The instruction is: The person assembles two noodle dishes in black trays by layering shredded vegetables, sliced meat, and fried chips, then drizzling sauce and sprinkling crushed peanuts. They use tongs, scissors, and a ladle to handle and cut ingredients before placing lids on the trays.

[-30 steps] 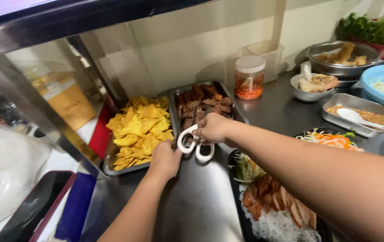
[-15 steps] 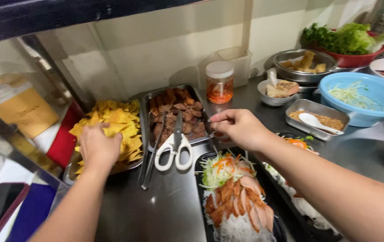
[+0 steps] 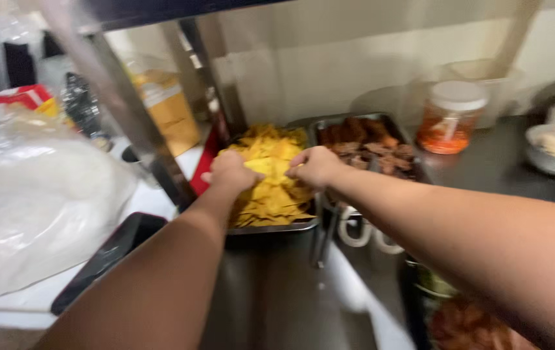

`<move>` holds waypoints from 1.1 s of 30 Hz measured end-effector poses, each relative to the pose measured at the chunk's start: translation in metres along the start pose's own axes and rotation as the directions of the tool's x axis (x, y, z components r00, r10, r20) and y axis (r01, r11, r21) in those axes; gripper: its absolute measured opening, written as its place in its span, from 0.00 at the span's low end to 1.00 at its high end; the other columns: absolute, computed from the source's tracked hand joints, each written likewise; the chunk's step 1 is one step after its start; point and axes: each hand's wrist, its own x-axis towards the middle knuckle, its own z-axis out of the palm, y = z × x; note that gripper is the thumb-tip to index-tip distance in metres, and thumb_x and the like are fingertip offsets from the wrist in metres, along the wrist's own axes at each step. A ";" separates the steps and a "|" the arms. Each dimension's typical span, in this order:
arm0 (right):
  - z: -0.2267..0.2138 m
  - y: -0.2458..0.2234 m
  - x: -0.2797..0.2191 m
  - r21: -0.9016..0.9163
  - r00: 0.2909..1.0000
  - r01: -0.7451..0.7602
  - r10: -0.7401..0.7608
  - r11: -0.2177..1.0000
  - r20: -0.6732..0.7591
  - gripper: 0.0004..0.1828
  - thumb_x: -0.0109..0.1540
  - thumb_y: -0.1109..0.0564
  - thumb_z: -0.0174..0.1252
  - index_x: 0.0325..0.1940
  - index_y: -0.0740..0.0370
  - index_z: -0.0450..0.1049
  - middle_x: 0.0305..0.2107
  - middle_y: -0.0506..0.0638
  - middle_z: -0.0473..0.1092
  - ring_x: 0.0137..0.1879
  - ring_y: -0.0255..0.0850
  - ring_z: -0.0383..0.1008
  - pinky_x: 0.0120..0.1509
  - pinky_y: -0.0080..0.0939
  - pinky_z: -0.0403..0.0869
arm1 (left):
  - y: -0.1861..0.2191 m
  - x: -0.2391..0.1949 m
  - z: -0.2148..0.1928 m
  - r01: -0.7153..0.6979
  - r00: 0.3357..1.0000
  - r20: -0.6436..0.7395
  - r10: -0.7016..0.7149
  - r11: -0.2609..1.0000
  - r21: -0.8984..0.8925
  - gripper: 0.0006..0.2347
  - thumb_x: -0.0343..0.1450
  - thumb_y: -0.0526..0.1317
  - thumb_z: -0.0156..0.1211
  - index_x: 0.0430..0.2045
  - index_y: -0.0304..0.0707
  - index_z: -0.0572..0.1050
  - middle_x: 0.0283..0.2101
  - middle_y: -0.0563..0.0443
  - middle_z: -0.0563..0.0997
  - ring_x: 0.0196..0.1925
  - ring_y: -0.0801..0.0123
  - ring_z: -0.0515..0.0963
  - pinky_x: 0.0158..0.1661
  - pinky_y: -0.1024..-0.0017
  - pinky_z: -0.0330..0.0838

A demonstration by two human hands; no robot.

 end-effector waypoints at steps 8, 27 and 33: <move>0.037 0.021 0.042 0.099 0.984 0.178 -0.179 0.979 -0.006 0.22 0.57 0.61 0.69 0.54 0.61 0.73 0.33 0.50 0.77 0.38 0.35 0.79 0.42 0.34 0.77 | -0.037 0.025 0.022 -0.190 0.982 -0.100 0.162 0.883 -0.430 0.25 0.51 0.43 0.84 0.39 0.37 0.78 0.39 0.48 0.83 0.42 0.62 0.83 0.44 0.64 0.76; 0.012 -0.042 0.004 0.539 0.968 0.225 -0.249 0.812 -0.029 0.13 0.64 0.53 0.61 0.50 0.59 0.74 0.34 0.45 0.78 0.31 0.29 0.73 0.32 0.30 0.69 | -0.007 -0.011 -0.054 -0.215 0.877 -0.135 0.461 0.123 -0.969 0.12 0.68 0.28 0.66 0.42 0.25 0.73 0.38 0.40 0.84 0.34 0.65 0.84 0.35 0.72 0.80; -0.059 -0.013 -0.091 0.507 0.989 0.090 -0.139 0.857 0.060 0.12 0.66 0.50 0.61 0.52 0.53 0.74 0.32 0.42 0.73 0.27 0.30 0.62 0.28 0.31 0.60 | 0.021 -0.091 -0.059 -0.108 0.763 -0.012 0.647 0.109 -0.988 0.13 0.69 0.29 0.64 0.46 0.26 0.74 0.39 0.41 0.85 0.37 0.66 0.86 0.42 0.72 0.82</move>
